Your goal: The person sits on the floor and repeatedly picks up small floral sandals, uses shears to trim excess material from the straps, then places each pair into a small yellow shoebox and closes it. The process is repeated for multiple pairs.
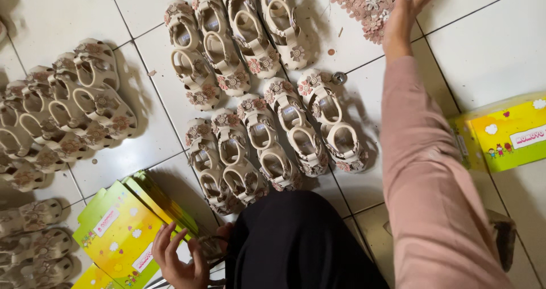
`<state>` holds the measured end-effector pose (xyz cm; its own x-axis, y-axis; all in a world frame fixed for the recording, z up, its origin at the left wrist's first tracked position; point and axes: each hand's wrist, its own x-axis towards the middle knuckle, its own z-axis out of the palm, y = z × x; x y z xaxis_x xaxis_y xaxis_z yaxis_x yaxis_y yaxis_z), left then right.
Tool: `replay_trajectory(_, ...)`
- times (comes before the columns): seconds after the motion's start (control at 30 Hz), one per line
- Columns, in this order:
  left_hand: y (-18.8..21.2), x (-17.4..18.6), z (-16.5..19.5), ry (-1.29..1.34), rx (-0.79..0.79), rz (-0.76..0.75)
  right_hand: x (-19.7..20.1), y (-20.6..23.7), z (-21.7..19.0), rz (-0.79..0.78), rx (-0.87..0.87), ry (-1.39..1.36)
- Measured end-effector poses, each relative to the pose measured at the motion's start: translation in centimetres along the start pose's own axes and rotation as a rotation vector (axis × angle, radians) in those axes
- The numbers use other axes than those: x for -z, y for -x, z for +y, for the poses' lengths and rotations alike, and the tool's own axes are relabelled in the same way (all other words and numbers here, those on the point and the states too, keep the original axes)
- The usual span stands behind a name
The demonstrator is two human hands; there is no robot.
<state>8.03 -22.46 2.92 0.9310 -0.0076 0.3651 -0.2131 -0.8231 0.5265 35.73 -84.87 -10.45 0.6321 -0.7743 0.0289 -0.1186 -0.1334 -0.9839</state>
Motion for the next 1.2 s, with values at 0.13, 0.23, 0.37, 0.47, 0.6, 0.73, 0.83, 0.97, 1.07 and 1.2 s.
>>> replay_trajectory(0.13,-0.8,0.6,0.8,0.032,-0.027,0.068,4.6,3.0,-3.9,-0.126,0.002,0.09)
replay_trajectory(0.23,-0.8,1.9,1.2,0.027,-0.024,0.101,12.1,8.7,-7.5,-0.31,0.341,0.602)
replay_trajectory(0.37,-0.4,2.1,1.7,0.03,-0.042,0.145,24.9,17.6,-10.7,-0.27,0.164,1.055)
replay_trajectory(0.47,0.4,2.0,2.2,0.024,-0.042,0.13,30.9,21.9,-9.8,-0.262,-0.028,1.086)
replay_trajectory(0.6,1.1,2.9,2.8,0.045,-0.086,0.105,31.2,24.0,-5.6,-0.252,0.121,0.908)
replay_trajectory(0.73,1.2,3.6,3.5,0.051,-0.079,0.126,27.8,21.0,-3.2,-0.2,0.316,0.849)
replay_trajectory(0.83,1.2,4.0,3.8,0.057,-0.07,0.147,23.0,17.5,-2.4,-0.183,0.242,0.857)
replay_trajectory(0.97,1.5,4.6,3.9,0.065,-0.049,0.146,17.8,13.5,-2.6,-0.101,0.543,0.973)
replay_trajectory(1.07,1.4,4.7,3.6,0.051,-0.028,0.155,15.4,11.4,-3.0,-0.157,0.427,0.915)
replay_trajectory(1.2,1.1,4.9,3.3,0.058,-0.013,0.152,14.9,10.4,-3.3,-0.16,0.372,0.934)
